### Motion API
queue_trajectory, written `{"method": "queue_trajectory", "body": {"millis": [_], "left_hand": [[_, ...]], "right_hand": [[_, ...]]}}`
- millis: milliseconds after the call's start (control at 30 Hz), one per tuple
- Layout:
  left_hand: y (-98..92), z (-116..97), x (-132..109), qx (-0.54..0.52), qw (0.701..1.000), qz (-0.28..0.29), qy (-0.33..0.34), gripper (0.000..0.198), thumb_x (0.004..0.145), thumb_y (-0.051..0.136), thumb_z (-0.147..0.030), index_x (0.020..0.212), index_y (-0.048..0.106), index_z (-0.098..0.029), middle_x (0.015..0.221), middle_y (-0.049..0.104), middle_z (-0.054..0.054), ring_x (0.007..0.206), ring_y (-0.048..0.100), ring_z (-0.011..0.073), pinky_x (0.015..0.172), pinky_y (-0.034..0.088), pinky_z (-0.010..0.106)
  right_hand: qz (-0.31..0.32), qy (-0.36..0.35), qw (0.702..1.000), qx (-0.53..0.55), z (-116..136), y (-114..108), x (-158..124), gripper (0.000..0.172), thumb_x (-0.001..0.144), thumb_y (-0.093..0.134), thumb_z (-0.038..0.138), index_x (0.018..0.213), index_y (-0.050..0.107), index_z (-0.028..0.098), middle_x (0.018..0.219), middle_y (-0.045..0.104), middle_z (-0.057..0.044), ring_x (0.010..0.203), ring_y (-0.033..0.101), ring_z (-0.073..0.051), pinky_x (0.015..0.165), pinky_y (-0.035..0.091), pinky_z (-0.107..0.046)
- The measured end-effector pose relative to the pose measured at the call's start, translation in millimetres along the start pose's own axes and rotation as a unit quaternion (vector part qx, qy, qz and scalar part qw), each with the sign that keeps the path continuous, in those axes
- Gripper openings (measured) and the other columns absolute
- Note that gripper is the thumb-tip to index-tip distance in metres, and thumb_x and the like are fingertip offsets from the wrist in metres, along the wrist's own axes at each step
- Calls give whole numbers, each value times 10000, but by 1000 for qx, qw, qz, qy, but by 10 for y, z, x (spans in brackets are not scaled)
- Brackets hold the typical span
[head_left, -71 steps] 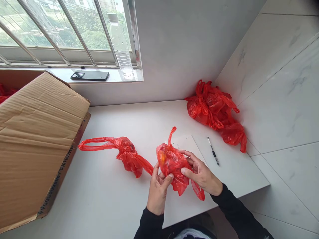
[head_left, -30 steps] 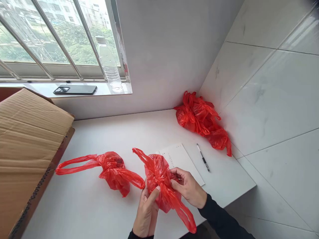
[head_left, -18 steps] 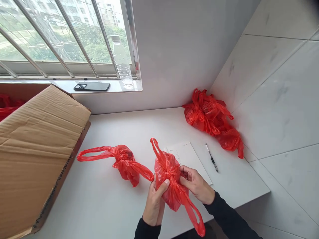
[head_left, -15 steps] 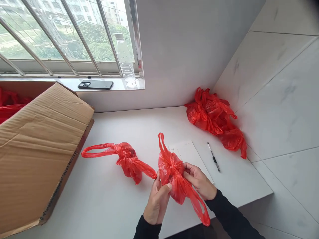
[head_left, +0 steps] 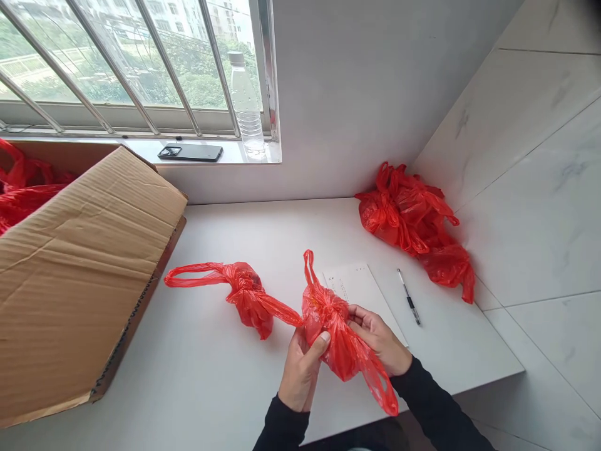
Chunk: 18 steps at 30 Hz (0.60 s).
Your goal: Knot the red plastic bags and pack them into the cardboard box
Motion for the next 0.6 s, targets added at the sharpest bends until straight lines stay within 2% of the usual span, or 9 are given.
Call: {"method": "queue_trajectory", "body": {"millis": [133, 200, 267, 300, 367, 433, 467, 533, 600], "left_hand": [[-47, 23, -92, 72, 997, -2, -7, 512, 815, 704, -400, 1258, 574, -179, 1313, 597, 157, 1173, 585, 299, 984, 481, 419], [-127, 0, -218, 148, 989, -28, 0, 534, 845, 654, -443, 1309, 540, -206, 1341, 572, 143, 1170, 576, 282, 958, 492, 403], [-266, -124, -377, 256, 962, -83, 41, 489, 871, 606, -460, 1296, 557, -222, 1282, 593, 128, 1081, 596, 255, 890, 506, 381], [-345, -250, -461, 313, 938, -122, 84, 442, 886, 582, -451, 1269, 579, -230, 1232, 605, 117, 1021, 600, 238, 856, 503, 370], [-493, -604, -633, 406, 863, -219, 206, 357, 903, 554, -419, 1206, 619, -243, 1149, 609, 97, 928, 584, 212, 816, 489, 359], [-617, -944, -749, 451, 778, -313, 307, 370, 892, 566, -408, 1224, 600, -248, 1180, 585, 98, 965, 565, 226, 834, 483, 377], [-666, -1069, -746, 463, 747, -341, 333, 427, 884, 576, -413, 1277, 560, -248, 1247, 560, 109, 1048, 552, 248, 877, 479, 403], [-723, -1227, -630, 487, 712, -363, 352, 576, 876, 586, -426, 1400, 439, -240, 1393, 476, 135, 1260, 463, 294, 1004, 436, 471], [-683, -1262, -454, 536, 684, -340, 359, 693, 871, 597, -430, 1479, 329, -230, 1498, 371, 153, 1395, 342, 306, 1095, 370, 509]], "right_hand": [[-23, -4, 1000, -14, -26, -80, 10, 296, 919, 638, 390, 1156, 648, 214, 1123, 699, -72, 988, 673, -219, 897, 512, -359], [-22, -9, 999, -21, -30, -92, 37, 295, 930, 618, 399, 1159, 641, 213, 1124, 701, -71, 980, 674, -214, 886, 510, -344], [-15, -11, 999, -31, -39, -72, 109, 306, 934, 607, 411, 1160, 637, 208, 1121, 705, -73, 971, 676, -213, 877, 511, -339], [-12, -12, 999, -39, -45, -49, 169, 314, 929, 610, 419, 1154, 639, 202, 1116, 709, -75, 969, 677, -216, 878, 512, -340], [-8, -22, 998, -61, -55, 30, 336, 331, 910, 625, 439, 1129, 650, 191, 1111, 715, -79, 986, 675, -226, 904, 511, -352], [5, -35, 996, -82, -72, 170, 543, 357, 877, 651, 459, 1103, 661, 183, 1107, 722, -83, 1017, 674, -239, 944, 507, -371], [18, -36, 995, -89, -91, 262, 645, 377, 862, 660, 464, 1113, 659, 182, 1110, 723, -86, 1035, 674, -247, 958, 509, -384], [47, -31, 993, -101, -145, 456, 808, 439, 850, 662, 455, 1197, 632, 189, 1149, 716, -96, 1094, 664, -263, 980, 513, -411], [47, -31, 989, -134, -185, 577, 884, 511, 859, 647, 427, 1311, 577, 200, 1251, 676, -109, 1203, 611, -266, 1027, 493, -425]]}}
Point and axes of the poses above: each hand's wrist, its own x-axis towards the middle knuckle, its own y-axis out of the palm, z = x × y, the point moved 8 cm from there along x, towards the middle knuckle
